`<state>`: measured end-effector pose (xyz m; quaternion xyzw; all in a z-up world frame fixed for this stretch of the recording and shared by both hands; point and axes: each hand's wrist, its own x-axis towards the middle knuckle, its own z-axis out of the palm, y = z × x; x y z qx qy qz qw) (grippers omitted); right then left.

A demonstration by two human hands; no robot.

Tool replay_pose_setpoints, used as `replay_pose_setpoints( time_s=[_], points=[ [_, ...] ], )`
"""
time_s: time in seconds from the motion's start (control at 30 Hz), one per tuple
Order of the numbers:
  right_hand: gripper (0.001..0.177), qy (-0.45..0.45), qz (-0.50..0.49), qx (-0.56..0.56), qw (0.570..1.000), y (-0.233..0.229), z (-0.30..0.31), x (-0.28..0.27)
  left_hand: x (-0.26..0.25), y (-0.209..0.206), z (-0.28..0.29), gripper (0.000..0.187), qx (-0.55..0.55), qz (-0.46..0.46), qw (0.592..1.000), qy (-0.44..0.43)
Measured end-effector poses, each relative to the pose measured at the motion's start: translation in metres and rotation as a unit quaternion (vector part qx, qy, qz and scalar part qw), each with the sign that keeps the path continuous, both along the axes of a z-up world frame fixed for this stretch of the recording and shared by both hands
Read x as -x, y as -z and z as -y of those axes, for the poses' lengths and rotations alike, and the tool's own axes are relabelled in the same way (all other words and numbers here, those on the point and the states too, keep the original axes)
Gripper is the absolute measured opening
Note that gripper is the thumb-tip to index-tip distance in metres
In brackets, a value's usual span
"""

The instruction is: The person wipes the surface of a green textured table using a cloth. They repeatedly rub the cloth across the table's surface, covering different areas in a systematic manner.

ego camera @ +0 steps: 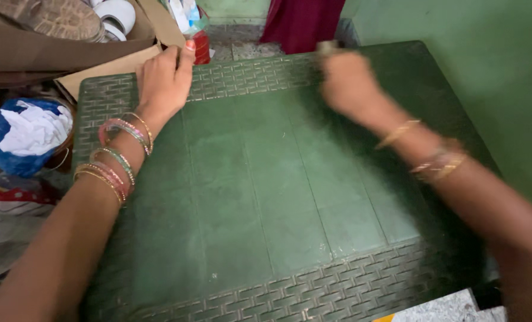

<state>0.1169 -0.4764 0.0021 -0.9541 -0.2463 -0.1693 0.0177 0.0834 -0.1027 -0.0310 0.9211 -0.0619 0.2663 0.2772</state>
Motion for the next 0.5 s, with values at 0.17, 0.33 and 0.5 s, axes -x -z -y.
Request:
replay_pose_setpoints(
  time_s=[0.17,0.33,0.5],
  points=[
    [0.062,-0.139,-0.088,-0.069,0.984,0.028,-0.191,0.048,-0.012,0.013,-0.011,0.067,0.093,-0.028,0.995,0.026],
    [0.067,-0.421,-0.164,-0.13,0.882,-0.003,-0.192,0.041,-0.022,0.007,-0.03,0.078,0.315,-0.042,0.942,0.104],
    [0.074,-0.374,-0.176,-0.09,0.906,-0.023,-0.058,0.014,-0.005,-0.004,-0.011,0.076,0.174,-0.055,0.983,0.025]
  ],
)
